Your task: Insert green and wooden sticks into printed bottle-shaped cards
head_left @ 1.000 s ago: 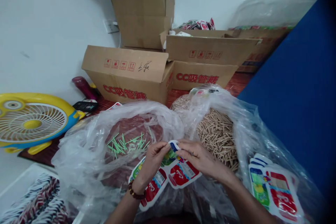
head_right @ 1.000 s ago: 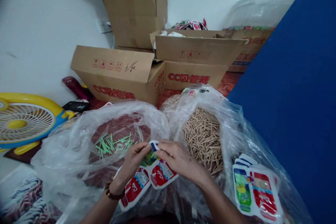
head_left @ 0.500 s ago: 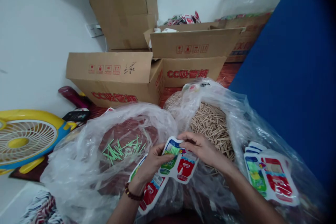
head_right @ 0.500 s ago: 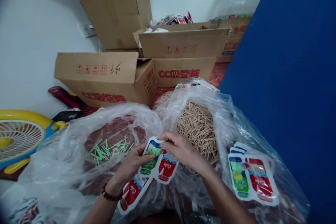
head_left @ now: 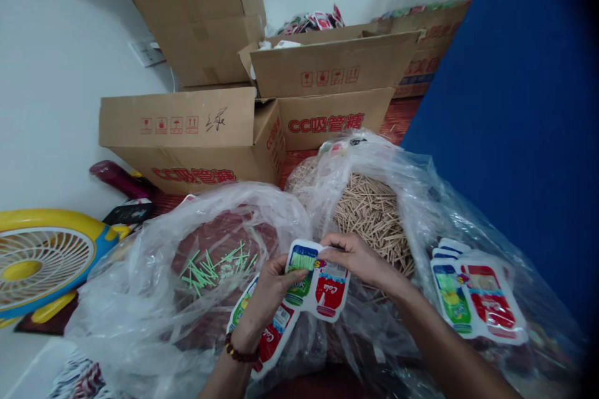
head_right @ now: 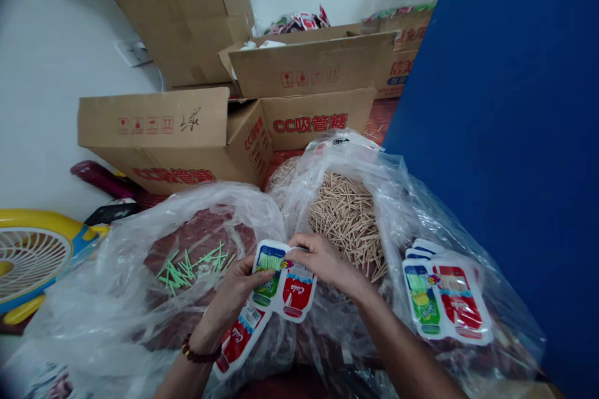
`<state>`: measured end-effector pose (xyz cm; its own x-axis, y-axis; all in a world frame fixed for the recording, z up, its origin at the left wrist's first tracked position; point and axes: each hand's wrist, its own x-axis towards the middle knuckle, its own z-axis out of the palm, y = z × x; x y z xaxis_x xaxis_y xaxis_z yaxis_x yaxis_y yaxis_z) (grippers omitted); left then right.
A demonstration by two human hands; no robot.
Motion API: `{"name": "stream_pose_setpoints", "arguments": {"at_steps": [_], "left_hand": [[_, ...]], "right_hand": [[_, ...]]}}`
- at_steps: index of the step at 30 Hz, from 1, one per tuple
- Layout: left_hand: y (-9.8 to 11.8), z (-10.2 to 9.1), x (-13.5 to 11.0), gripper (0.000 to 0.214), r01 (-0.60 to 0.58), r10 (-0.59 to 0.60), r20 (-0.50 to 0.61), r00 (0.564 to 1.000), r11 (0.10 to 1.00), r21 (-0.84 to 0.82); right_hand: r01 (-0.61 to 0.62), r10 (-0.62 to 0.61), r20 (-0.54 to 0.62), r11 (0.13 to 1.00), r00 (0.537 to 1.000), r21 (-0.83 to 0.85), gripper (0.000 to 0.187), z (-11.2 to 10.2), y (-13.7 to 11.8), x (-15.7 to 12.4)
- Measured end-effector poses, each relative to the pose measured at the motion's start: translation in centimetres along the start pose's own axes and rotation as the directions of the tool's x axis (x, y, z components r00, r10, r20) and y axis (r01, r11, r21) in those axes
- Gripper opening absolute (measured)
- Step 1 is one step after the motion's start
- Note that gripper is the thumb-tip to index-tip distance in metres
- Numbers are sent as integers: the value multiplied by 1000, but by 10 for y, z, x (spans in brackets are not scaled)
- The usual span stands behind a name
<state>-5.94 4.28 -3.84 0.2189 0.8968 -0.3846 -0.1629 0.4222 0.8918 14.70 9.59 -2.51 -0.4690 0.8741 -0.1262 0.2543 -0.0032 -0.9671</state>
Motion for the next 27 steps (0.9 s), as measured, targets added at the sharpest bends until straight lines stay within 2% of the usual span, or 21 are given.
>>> {"name": "stream_pose_setpoints", "arguments": {"at_steps": [6,11,17,20,22,27], "left_hand": [[-5,1,0,29,-18,17,18,1000,999,41],[-4,3,-1,33,64,-63,50,997,998,-5],[-1,3,-4,25,-5,0,60,998,997,81],[4,9,-6,27,7,-13,45,999,991,132],[4,16,-7,28,-34,29,32,999,981,191],[-9,24,-8,27,-109,117,-30,993,971,214]], "right_hand": [[-11,14,38,998,999,-61,18,-1,5,-3],[-32,33,21,998,999,-49,18,0,3,-4],[14,-8,75,997,997,-78,14,-8,6,-12],[27,-19,61,991,998,-133,15,-6,5,-17],[41,-33,49,986,998,-164,16,-2,0,-19],[89,-77,68,976,995,-200,13,9,-4,-22]]}}
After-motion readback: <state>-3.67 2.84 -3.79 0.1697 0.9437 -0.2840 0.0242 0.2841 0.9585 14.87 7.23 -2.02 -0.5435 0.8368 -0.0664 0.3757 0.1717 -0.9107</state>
